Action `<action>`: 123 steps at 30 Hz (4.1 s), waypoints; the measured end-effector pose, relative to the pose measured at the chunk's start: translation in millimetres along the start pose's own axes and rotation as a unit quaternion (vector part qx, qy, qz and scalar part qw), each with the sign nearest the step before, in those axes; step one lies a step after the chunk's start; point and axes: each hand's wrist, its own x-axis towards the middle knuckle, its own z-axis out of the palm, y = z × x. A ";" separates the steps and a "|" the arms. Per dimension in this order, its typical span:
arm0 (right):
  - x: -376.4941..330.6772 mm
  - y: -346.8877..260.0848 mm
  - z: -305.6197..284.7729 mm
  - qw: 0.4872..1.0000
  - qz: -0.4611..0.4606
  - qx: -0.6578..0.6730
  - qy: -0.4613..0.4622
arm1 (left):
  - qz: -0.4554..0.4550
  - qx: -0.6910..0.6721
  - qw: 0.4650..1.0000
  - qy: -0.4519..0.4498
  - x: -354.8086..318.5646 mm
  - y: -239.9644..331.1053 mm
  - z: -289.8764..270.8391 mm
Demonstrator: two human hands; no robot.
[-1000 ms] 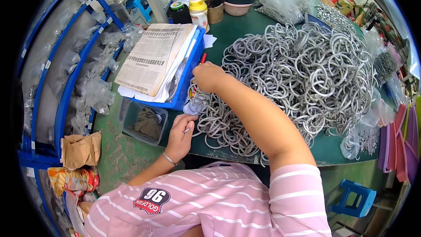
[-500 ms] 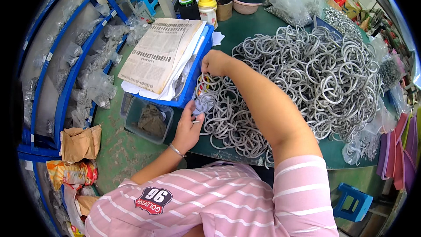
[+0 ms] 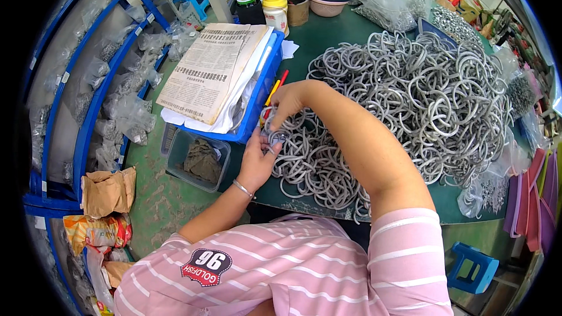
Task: The person picks up grey plastic rings from a pile and links them together by hand. They thread multiple rings onto a larger ring to create a bundled chain.
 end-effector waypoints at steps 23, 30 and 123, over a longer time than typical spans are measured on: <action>-98.2 -6.4 8.0 0.968 -0.033 -0.084 0.233 | 0.121 -0.033 0.992 -0.003 18.6 50.5 -20.9; -175.8 -38.0 -19.1 0.956 -0.006 0.108 0.272 | 0.134 -0.141 0.980 -0.046 45.4 131.6 -53.0; -291.7 63.7 407.8 0.859 0.398 0.109 0.304 | 0.335 0.126 0.861 -0.361 -2.1 163.0 22.8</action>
